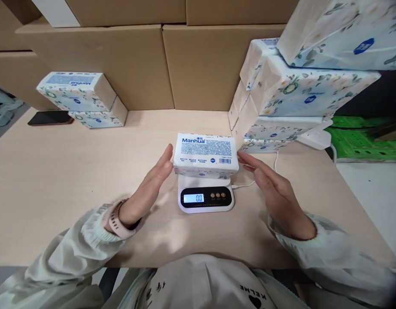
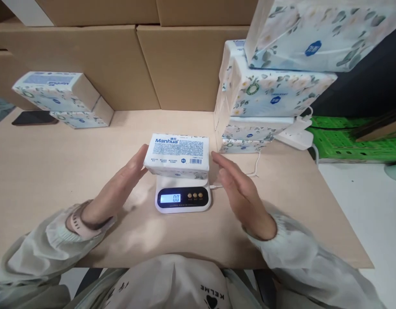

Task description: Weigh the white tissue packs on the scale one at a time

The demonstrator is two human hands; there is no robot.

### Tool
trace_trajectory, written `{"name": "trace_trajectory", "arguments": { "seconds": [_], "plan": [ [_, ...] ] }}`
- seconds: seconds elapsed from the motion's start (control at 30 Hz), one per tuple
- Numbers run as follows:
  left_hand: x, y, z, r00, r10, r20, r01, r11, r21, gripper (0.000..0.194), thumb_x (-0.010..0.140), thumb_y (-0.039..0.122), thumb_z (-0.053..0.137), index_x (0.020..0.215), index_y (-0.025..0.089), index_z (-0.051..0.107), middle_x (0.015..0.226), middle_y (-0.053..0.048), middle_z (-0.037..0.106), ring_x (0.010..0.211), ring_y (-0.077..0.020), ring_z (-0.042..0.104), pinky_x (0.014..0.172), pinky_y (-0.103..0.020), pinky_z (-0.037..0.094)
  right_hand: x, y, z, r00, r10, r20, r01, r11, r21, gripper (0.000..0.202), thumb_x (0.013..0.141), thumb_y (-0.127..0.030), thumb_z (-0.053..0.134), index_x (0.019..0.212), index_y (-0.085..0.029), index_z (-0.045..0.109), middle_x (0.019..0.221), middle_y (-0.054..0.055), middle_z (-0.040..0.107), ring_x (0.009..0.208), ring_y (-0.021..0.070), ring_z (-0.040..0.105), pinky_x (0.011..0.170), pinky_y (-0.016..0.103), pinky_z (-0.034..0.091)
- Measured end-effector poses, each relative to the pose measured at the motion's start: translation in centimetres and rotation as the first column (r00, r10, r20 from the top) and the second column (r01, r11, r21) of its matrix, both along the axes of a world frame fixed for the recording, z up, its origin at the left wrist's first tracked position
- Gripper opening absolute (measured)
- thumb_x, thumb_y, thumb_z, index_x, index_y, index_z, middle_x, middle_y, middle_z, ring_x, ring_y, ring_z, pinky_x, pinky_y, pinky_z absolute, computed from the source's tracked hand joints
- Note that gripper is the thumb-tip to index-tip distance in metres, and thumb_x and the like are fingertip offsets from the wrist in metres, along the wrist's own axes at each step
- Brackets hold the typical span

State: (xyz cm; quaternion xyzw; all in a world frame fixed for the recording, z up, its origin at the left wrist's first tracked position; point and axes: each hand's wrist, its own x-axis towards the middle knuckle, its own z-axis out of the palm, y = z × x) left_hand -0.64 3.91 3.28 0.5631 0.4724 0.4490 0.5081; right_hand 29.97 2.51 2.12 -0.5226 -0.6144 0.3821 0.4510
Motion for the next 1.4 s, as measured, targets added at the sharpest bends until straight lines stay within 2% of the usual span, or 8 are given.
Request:
{"name": "trace_trajectory", "arguments": {
  "seconds": [0.1, 0.2, 0.3, 0.57, 1.0, 1.23, 1.4],
  "plan": [
    [-1.2, -1.4, -2.2, 0.997, 0.073, 0.01, -0.072, 0.994, -0.085, 0.067, 0.107, 0.067, 0.054, 0.166, 0.037, 0.047, 0.18, 0.003, 0.03, 0.17, -0.0305, 0.022, 0.14, -0.062, 0.023, 0.1, -0.6, -2.2, 0.98, -0.199, 0.0, 0.195, 0.96, 0.203, 0.036, 0.109, -0.047, 0.054, 0.136, -0.034, 0.075, 0.139, 0.003, 0.077, 0.132, 0.0266, 0.071, 0.121, 0.051, 0.053],
    [-2.1, -2.3, -3.9, 0.988, 0.121, 0.092, -0.117, 0.992, -0.047, 0.06, 0.11, 0.062, 0.049, 0.163, 0.033, 0.052, 0.177, -0.001, 0.037, 0.168, -0.0288, 0.03, 0.139, -0.058, 0.027, 0.3, -0.7, -3.7, 0.964, -0.265, -0.023, 0.26, 0.92, 0.292, 0.033, 0.109, -0.042, 0.053, 0.128, -0.032, 0.078, 0.124, 0.004, 0.081, 0.117, 0.0267, 0.075, 0.108, 0.05, 0.057],
    [-2.4, -2.5, -4.5, 0.979, 0.124, 0.161, -0.123, 0.992, -0.019, 0.052, 0.11, 0.058, 0.05, 0.153, 0.032, 0.062, 0.171, -0.003, 0.048, 0.164, -0.0289, 0.037, 0.136, -0.057, 0.032, 0.4, -0.5, -4.4, 0.959, -0.282, -0.031, 0.277, 0.906, 0.319, 0.033, 0.11, -0.043, 0.051, 0.124, -0.031, 0.078, 0.118, 0.005, 0.081, 0.111, 0.0281, 0.075, 0.101, 0.051, 0.057],
    [-2.3, -2.2, -4.1, 0.965, 0.187, 0.182, -0.189, 0.982, -0.004, 0.045, 0.105, 0.059, 0.059, 0.136, 0.029, 0.072, 0.155, -0.007, 0.063, 0.151, -0.0314, 0.052, 0.126, -0.057, 0.043, 0.3, -0.4, -4.2, 0.96, -0.28, -0.011, 0.267, 0.903, 0.336, 0.032, 0.11, -0.04, 0.051, 0.122, -0.034, 0.08, 0.115, 0.005, 0.081, 0.109, 0.0274, 0.074, 0.098, 0.047, 0.055],
    [-2.1, -1.8, -4.0, 0.953, 0.244, 0.179, -0.244, 0.97, -0.021, 0.045, 0.101, 0.06, 0.062, 0.127, 0.026, 0.075, 0.148, -0.011, 0.067, 0.143, -0.0333, 0.058, 0.121, -0.059, 0.047, 0.6, -0.3, -4.2, 0.965, -0.259, 0.035, 0.225, 0.894, 0.388, 0.033, 0.109, -0.04, 0.051, 0.121, -0.031, 0.08, 0.111, 0.006, 0.081, 0.106, 0.0273, 0.074, 0.094, 0.046, 0.058],
    [-2.0, -1.9, -3.7, 0.954, 0.253, 0.163, -0.251, 0.967, -0.033, 0.043, 0.103, 0.058, 0.06, 0.126, 0.026, 0.075, 0.148, -0.011, 0.067, 0.144, -0.0338, 0.057, 0.122, -0.059, 0.047, 0.5, -0.4, -3.9, 0.967, -0.251, 0.045, 0.222, 0.915, 0.337, 0.033, 0.108, -0.042, 0.05, 0.12, -0.031, 0.079, 0.115, 0.008, 0.08, 0.111, 0.0301, 0.074, 0.1, 0.054, 0.059],
    [-2.0, -1.9, -3.6, 0.954, 0.263, 0.146, -0.261, 0.965, -0.032, 0.043, 0.102, 0.059, 0.059, 0.125, 0.025, 0.074, 0.147, -0.011, 0.068, 0.143, -0.0344, 0.058, 0.121, -0.059, 0.048, 0.4, -0.3, -3.8, 0.969, -0.241, 0.048, 0.21, 0.914, 0.347, 0.034, 0.109, -0.041, 0.049, 0.118, -0.027, 0.079, 0.115, 0.009, 0.081, 0.11, 0.0277, 0.075, 0.099, 0.051, 0.06]
  ]
}}
